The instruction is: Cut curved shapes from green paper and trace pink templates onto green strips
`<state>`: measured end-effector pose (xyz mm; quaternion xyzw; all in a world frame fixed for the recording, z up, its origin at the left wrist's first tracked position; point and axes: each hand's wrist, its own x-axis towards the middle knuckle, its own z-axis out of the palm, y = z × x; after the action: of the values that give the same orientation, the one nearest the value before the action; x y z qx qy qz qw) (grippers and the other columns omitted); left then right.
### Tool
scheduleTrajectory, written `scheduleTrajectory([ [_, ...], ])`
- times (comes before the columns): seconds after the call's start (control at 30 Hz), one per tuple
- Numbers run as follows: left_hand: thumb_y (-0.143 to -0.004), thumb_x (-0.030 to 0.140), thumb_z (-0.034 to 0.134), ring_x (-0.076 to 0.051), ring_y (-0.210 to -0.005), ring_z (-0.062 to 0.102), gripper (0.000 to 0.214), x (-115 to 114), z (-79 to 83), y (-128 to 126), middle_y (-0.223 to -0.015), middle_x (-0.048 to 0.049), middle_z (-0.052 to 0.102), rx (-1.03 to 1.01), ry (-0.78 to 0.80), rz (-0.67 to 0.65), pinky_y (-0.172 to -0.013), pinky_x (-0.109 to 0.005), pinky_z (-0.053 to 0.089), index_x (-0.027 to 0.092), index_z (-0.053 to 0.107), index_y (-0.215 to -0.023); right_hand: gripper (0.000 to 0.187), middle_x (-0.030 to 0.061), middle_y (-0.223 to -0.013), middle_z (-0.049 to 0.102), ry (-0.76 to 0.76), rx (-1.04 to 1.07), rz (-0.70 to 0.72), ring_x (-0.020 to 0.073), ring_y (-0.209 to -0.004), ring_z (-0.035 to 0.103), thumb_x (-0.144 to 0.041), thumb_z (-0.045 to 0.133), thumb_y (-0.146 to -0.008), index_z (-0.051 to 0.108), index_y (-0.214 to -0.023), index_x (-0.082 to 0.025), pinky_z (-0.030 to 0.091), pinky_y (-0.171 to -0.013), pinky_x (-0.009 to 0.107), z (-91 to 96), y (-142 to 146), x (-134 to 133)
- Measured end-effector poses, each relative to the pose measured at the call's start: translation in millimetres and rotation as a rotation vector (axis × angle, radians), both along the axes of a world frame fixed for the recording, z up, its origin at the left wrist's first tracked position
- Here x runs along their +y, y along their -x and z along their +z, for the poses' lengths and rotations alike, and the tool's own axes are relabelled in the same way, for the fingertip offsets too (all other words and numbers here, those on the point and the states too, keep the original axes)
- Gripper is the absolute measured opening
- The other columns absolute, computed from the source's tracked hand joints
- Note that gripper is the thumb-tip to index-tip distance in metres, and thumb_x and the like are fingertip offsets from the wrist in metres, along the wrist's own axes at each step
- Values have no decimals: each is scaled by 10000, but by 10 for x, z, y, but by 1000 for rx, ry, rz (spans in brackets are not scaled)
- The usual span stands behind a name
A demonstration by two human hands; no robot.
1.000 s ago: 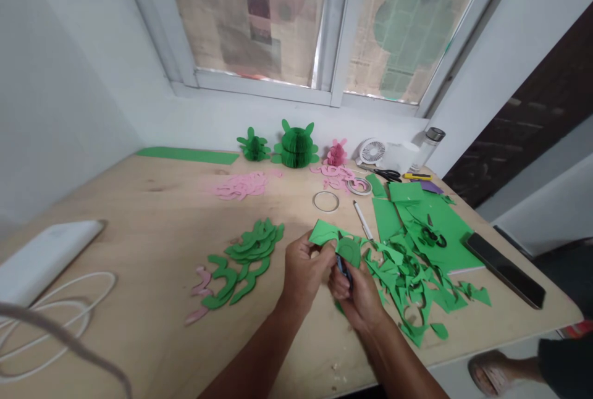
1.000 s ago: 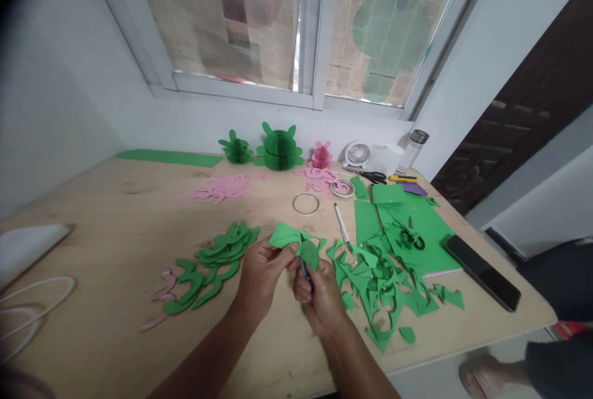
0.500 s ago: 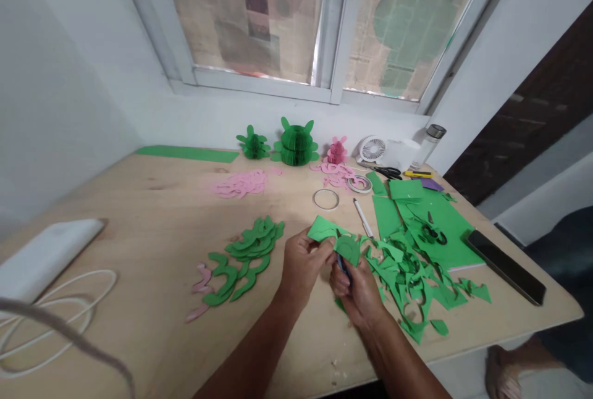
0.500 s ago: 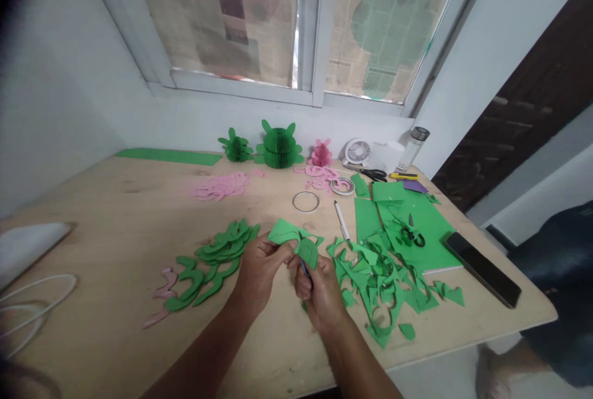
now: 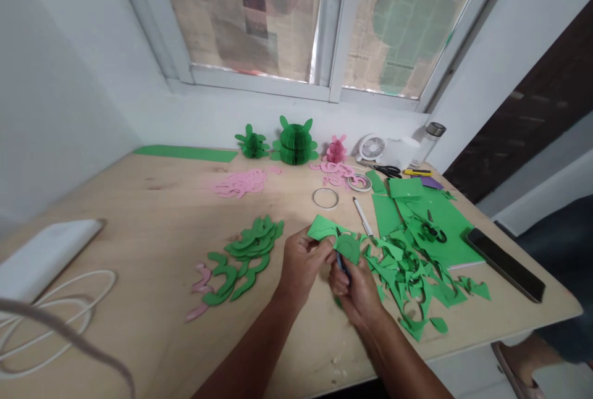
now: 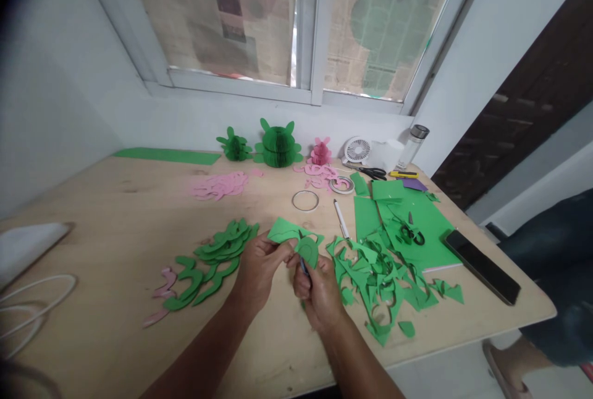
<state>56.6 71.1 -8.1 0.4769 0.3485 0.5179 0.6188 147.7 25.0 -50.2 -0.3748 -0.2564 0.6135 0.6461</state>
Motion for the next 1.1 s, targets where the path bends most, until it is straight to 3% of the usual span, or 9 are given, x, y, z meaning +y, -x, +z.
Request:
scheduleTrajectory([
  [0.63, -664, 262, 610, -87, -445, 436, 222, 8, 22, 22, -437, 45, 482, -15, 27, -19, -492, -216, 364, 170, 494, -499, 387, -111, -415, 291, 9, -67, -20, 36, -391, 157, -513, 737, -712, 593, -650, -158, 89, -393, 208, 42, 2, 3],
  [1.1, -630, 278, 649, -87, -441, 452, 196, 33, 43, 20, -459, 43, 502, -9, 56, 96, -459, -207, 372, 162, 536, -520, 389, -103, -404, 299, 48, -176, -47, 42, -389, 164, -528, 708, -713, 619, -649, -155, 98, -394, 210, 28, 10, 10],
])
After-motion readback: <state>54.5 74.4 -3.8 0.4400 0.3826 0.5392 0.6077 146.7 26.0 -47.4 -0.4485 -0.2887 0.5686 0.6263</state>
